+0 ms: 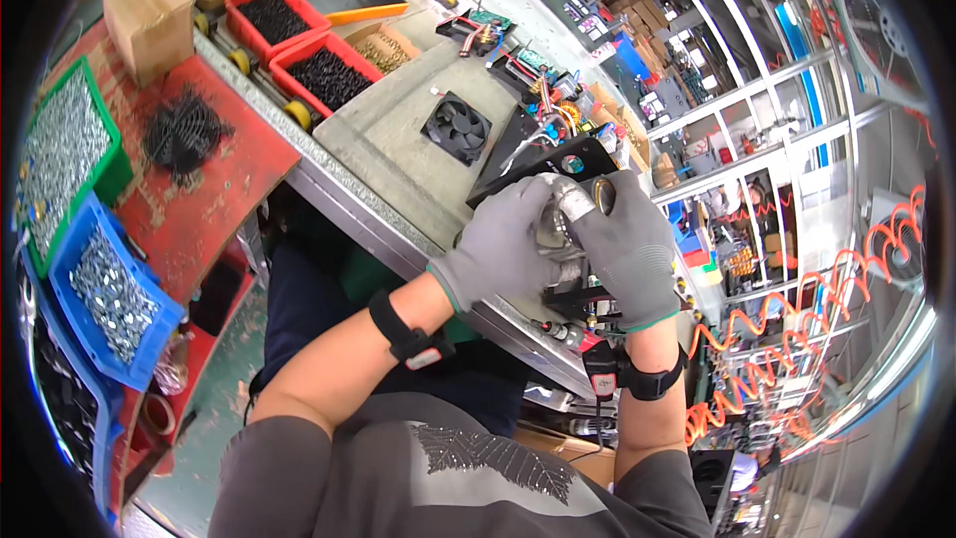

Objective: Assemble and fasten components of an electronic enclosure using an air screwdriver and manual tools.

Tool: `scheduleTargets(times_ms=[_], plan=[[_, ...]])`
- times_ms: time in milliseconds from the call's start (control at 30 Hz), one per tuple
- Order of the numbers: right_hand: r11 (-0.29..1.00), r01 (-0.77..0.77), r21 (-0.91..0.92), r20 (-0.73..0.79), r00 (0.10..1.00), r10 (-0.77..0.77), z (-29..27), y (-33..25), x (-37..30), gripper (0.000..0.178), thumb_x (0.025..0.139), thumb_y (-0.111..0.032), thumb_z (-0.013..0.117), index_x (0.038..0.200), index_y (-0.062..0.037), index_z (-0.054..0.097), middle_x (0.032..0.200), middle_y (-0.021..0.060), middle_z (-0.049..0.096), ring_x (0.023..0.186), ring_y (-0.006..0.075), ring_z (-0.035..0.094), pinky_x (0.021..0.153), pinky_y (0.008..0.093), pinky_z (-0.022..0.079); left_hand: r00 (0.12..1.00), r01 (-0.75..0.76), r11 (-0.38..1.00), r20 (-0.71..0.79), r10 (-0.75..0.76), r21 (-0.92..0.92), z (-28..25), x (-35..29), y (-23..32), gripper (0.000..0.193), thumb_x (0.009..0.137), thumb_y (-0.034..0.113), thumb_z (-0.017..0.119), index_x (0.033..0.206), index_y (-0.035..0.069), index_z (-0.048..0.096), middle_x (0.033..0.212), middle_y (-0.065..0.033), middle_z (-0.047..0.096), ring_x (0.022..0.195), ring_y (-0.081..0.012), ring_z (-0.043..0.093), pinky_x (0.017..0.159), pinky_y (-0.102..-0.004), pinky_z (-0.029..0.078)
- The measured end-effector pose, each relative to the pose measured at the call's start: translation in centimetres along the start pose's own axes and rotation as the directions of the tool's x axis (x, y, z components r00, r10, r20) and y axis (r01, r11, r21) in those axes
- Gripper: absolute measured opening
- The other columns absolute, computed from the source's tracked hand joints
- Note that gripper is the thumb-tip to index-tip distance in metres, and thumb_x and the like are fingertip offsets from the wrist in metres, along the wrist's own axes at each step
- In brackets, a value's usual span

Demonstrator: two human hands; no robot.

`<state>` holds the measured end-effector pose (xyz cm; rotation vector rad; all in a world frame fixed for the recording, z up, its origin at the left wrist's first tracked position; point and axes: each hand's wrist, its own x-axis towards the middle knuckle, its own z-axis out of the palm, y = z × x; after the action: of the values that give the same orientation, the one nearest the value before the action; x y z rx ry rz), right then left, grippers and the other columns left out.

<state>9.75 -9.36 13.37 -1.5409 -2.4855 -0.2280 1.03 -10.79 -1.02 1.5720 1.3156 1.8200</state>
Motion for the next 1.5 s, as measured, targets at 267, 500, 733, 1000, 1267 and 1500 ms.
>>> scheduleTargets(times_ms=[267,500,733,1000,1267,1500], plan=[[0.982,0.179,0.055,-0.112,0.979,-0.172,0.6,-1.0,-0.1,0.037,0.088,-0.043,0.065,0.105,-0.01,0.061,0.091,0.0179,0.067,0.083,0.0374,0.066,0.07,0.045,0.049,0.999,-0.039,0.993,0.002,0.04,-0.109,-0.5,-0.5,0.1,0.089,0.058,0.03,0.092,0.129,0.003,0.047,0.114,-0.014,0.06,0.104,-0.0289,0.061,0.089,-0.0366,0.05],[0.996,-0.051,-0.075,-0.01,0.999,0.051,-0.2,-0.5,-0.7,0.042,0.087,-0.048,0.064,0.099,-0.0073,0.061,0.085,0.0179,0.067,0.082,0.0391,0.066,0.07,0.0458,0.05,0.99,-0.022,0.991,-0.135,0.04,0.133,1.7,-0.6,2.0,0.076,0.06,0.036,0.086,0.117,0.0,0.05,0.108,-0.0155,0.057,0.105,-0.0322,0.057,0.086,-0.0414,0.047],[0.977,0.211,0.02,-0.216,0.955,-0.202,1.6,1.6,-0.3,0.034,0.081,-0.036,0.073,0.096,-0.0075,0.063,0.078,0.0133,0.061,0.07,0.0326,0.063,0.063,0.0424,0.05,1.0,-0.022,0.99,0.012,0.024,-0.141,1.3,1.0,0.8,0.079,0.055,0.026,0.089,0.121,0.004,0.052,0.101,-0.0152,0.067,0.092,-0.0322,0.068,0.08,-0.0366,0.055],[0.945,0.285,0.161,-0.215,0.944,-0.248,2.1,2.8,0.6,0.03,0.078,-0.028,0.077,0.095,-0.0059,0.066,0.078,0.0129,0.062,0.067,0.0277,0.063,0.061,0.0361,0.05,0.993,-0.072,0.994,0.086,0.08,-0.083,0.8,2.0,0.6,0.079,0.055,0.034,0.089,0.117,0.004,0.05,0.087,-0.0125,0.068,0.081,-0.0317,0.068,0.073,-0.0372,0.054],[0.901,0.379,0.21,-0.158,0.923,-0.351,1.6,4.5,0.7,0.033,0.077,-0.029,0.077,0.099,-0.0078,0.066,0.081,0.0117,0.063,0.069,0.0293,0.064,0.061,0.0379,0.051,0.953,-0.03,0.981,0.289,0.085,-0.191,0.4,2.7,0.0,0.087,0.053,0.036,0.091,0.121,0.005,0.047,0.096,-0.0145,0.069,0.089,-0.0342,0.068,0.08,-0.0384,0.055],[0.714,0.68,0.169,-0.189,0.733,-0.654,1.2,6.1,1.4,0.04,0.075,-0.043,0.074,0.1,-0.0132,0.064,0.076,0.0094,0.055,0.063,0.0306,0.06,0.054,0.0396,0.046,0.909,-0.04,0.941,0.379,0.174,-0.337,-0.1,2.6,0.3,0.099,0.055,0.026,0.092,0.137,0.006,0.041,0.11,-0.0129,0.068,0.095,-0.0256,0.068,0.088,-0.034,0.053]])
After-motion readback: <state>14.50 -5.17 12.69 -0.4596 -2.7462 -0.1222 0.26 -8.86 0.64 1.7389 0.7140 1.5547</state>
